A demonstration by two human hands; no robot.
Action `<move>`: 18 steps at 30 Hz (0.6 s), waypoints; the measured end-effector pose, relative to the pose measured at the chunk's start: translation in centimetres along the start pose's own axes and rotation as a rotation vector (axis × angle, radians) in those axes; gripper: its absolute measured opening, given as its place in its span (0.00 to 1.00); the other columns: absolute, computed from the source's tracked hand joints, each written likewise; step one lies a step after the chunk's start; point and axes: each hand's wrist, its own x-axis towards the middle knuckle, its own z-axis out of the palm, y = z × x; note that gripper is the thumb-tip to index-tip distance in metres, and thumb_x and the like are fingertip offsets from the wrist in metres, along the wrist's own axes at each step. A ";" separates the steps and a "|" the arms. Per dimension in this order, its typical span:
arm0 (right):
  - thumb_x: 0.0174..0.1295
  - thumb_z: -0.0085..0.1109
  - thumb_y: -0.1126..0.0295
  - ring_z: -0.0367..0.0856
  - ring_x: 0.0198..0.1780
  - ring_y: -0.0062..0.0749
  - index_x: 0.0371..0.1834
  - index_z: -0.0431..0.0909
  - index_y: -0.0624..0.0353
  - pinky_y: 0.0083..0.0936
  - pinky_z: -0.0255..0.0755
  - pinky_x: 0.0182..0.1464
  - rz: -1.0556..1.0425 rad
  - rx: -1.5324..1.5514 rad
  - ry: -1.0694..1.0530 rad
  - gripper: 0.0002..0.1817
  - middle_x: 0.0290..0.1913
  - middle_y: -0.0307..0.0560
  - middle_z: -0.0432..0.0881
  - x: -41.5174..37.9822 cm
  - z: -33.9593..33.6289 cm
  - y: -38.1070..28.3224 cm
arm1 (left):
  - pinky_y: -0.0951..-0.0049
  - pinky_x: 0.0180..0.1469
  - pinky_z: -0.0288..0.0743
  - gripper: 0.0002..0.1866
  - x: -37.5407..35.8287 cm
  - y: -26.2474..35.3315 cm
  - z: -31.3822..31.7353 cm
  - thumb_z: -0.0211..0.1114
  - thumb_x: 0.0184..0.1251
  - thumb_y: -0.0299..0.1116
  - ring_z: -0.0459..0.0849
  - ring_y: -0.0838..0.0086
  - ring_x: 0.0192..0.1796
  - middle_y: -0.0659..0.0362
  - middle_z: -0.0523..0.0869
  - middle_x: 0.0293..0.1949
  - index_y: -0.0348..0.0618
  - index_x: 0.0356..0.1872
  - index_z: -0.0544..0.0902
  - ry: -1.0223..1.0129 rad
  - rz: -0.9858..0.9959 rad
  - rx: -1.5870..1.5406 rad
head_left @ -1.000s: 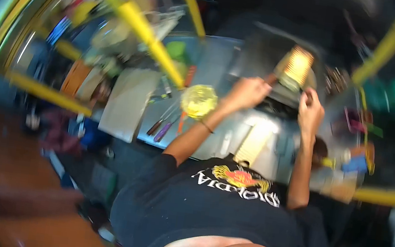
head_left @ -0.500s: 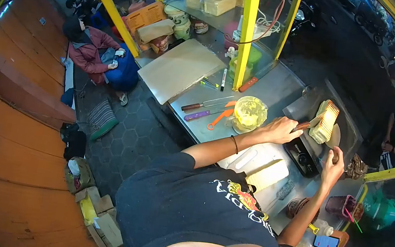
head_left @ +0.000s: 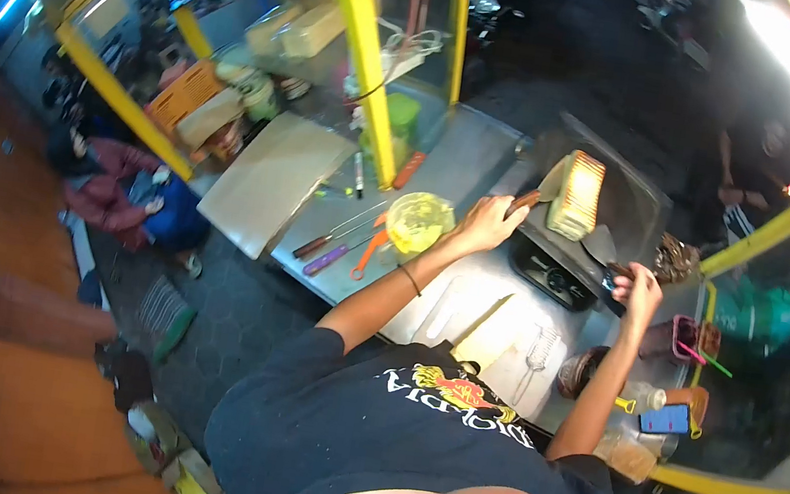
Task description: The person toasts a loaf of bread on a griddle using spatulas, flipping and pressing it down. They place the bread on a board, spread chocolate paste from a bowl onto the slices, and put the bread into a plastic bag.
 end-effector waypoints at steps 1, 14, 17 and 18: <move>0.67 0.56 0.62 0.75 0.14 0.22 0.43 0.81 0.62 0.19 0.70 0.16 0.017 0.012 -0.015 0.13 0.23 0.48 0.83 0.0 0.5 -0.2 | 0.53 0.36 0.72 0.23 0.3 0.0 0.9 0.56 0.72 0.49 0.83 0.47 0.33 0.40 0.81 0.26 0.33 0.36 0.80 -0.013 0.003 0.038; 0.63 0.58 0.64 0.83 0.21 0.24 0.40 0.83 0.60 0.25 0.77 0.26 -0.306 -0.376 -0.034 0.12 0.24 0.45 0.85 -0.3 6.1 -7.1 | 0.46 0.42 0.76 0.23 2.6 0.9 1.7 0.55 0.72 0.48 0.83 0.39 0.40 0.34 0.83 0.33 0.31 0.38 0.81 0.004 0.067 0.084; 0.60 0.57 0.63 0.86 0.34 0.47 0.41 0.82 0.59 0.37 0.76 0.39 -0.488 -0.618 -0.076 0.13 0.29 0.55 0.84 -1.2 6.6 -7.8 | 0.48 0.41 0.75 0.23 3.0 -0.1 1.0 0.55 0.72 0.48 0.83 0.40 0.40 0.35 0.83 0.32 0.32 0.37 0.81 -0.042 0.056 0.086; 0.59 0.57 0.63 0.85 0.37 0.51 0.41 0.82 0.59 0.39 0.76 0.41 -0.528 -0.653 -0.101 0.13 0.30 0.56 0.84 -1.8 6.7 -8.5 | 0.49 0.41 0.75 0.23 3.0 0.1 0.5 0.55 0.72 0.48 0.83 0.40 0.40 0.35 0.84 0.32 0.32 0.38 0.81 -0.062 0.056 0.099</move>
